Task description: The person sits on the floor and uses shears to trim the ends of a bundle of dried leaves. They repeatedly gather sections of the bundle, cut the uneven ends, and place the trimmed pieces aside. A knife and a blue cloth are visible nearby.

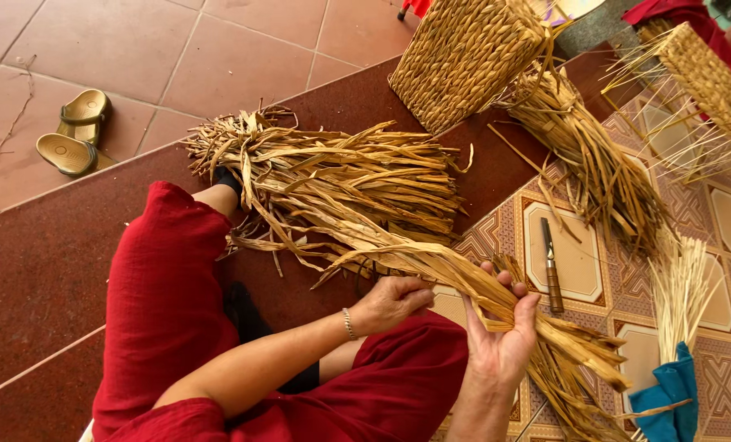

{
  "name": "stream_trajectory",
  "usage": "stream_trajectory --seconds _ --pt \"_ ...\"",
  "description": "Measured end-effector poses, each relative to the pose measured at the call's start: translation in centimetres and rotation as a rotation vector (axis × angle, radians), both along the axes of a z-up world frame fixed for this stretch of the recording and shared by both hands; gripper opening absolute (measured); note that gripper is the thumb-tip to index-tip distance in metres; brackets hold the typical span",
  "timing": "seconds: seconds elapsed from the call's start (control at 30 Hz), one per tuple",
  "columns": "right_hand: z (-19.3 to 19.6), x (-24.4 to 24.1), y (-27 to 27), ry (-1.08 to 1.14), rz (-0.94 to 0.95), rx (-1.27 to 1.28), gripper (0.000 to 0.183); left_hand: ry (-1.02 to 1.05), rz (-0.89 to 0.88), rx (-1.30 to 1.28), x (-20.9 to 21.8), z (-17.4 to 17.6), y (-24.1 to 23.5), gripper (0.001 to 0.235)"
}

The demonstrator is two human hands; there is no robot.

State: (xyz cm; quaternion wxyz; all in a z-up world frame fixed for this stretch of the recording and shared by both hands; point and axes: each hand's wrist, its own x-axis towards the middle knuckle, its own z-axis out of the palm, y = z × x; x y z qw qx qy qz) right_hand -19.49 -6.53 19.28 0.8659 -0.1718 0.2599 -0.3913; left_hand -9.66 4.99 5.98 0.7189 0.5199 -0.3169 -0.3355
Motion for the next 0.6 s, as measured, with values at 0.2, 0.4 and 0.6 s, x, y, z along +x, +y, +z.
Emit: stream_trajectory --seconds 0.2,0.4,0.6 --pt "3.9 0.4 -1.7 0.143 -0.076 -0.1 0.022 -0.831 0.11 0.557 5.9 -3.9 11.6 0.02" --pt "7.9 2.6 -5.3 0.035 0.116 -0.432 0.023 -0.964 0.127 1.382 13.1 -3.5 22.1 0.031" --pt "13.0 6.0 -3.5 0.034 0.296 -0.681 0.029 -0.874 0.444 0.856 12.8 2.4 20.0 0.041"
